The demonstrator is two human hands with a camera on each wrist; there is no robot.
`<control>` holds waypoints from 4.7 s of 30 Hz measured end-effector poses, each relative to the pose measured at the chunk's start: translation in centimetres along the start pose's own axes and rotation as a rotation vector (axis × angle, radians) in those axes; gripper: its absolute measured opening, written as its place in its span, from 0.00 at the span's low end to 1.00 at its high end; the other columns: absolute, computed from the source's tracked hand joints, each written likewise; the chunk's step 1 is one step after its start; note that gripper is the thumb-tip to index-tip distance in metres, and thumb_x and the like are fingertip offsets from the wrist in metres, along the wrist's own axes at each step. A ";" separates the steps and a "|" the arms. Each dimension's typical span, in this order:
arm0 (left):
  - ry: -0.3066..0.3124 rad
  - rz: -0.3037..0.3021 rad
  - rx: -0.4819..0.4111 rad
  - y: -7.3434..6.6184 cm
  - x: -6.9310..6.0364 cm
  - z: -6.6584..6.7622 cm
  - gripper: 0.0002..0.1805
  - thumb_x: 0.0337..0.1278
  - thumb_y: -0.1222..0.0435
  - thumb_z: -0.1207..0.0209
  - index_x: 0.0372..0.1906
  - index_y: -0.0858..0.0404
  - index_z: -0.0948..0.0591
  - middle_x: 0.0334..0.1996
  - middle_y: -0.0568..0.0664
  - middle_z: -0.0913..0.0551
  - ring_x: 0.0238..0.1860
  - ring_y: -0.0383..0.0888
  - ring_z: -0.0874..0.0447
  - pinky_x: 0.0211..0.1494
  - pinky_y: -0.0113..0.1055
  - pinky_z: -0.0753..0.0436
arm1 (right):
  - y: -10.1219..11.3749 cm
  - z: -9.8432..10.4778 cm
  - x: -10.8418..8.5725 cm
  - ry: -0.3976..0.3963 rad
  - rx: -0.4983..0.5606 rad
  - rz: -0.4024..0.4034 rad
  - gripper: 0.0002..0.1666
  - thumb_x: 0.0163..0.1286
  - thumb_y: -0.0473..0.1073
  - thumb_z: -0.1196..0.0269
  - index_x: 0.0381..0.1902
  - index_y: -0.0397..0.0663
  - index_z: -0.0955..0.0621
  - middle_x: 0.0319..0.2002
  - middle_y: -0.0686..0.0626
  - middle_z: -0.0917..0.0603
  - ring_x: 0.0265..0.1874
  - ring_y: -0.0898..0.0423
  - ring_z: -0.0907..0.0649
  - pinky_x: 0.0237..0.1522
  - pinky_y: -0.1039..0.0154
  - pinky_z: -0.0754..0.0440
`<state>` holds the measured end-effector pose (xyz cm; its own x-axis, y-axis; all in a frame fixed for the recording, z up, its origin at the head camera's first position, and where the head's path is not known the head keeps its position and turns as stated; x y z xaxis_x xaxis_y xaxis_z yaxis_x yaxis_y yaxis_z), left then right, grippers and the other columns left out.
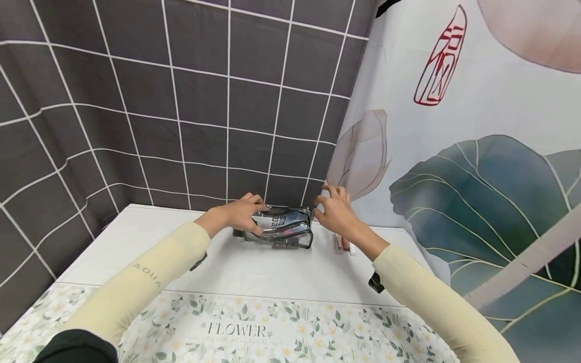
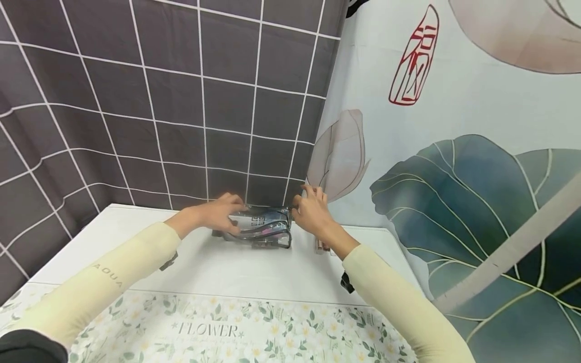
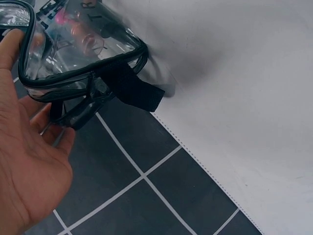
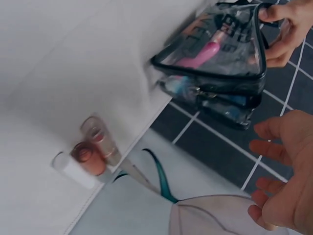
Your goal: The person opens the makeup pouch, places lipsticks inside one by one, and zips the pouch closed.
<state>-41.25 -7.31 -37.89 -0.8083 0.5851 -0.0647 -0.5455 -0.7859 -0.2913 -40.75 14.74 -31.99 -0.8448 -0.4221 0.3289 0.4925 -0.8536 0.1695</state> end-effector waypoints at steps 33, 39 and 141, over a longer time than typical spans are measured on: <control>0.005 0.005 0.005 0.0 0.4 -0.1 0.45 0.67 0.48 0.31 0.85 0.64 0.26 0.79 0.60 0.29 0.75 0.57 0.34 0.79 0.59 0.22 | -7.8 -3.1 -5.3 0.350 -0.144 -0.279 0.15 0.69 0.41 0.31 0.21 0.48 0.18 0.51 0.34 0.18 0.58 0.32 0.30 0.61 0.34 0.31; 0.007 0.012 0.006 -0.3 0.1 -0.3 0.45 0.67 0.49 0.32 0.85 0.64 0.26 0.79 0.59 0.29 0.76 0.57 0.34 0.79 0.59 0.22 | -8.6 -4.4 -6.1 0.429 -0.195 -0.314 0.14 0.75 0.44 0.32 0.30 0.42 0.16 0.44 0.38 0.20 0.52 0.37 0.30 0.60 0.36 0.30; 0.003 0.022 0.022 0.1 0.3 -0.7 0.46 0.65 0.49 0.32 0.84 0.65 0.26 0.78 0.59 0.29 0.73 0.56 0.32 0.78 0.56 0.21 | -4.1 1.0 -0.4 0.128 -0.074 -0.148 0.09 0.72 0.39 0.29 0.41 0.36 0.10 0.82 0.21 0.32 0.81 0.17 0.35 0.78 0.12 0.42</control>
<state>-41.40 -7.14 -38.58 -0.8192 0.5687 -0.0739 -0.5327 -0.8024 -0.2689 -42.22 18.72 -31.92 -0.9288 -0.3217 0.1840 0.3484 -0.9272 0.1373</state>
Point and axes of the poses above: each hand's wrist, its own x-axis towards the middle knuckle, its own z-axis out of the back of the hand, y = z × x, the point moved 10 cm from there along x, towards the middle knuckle
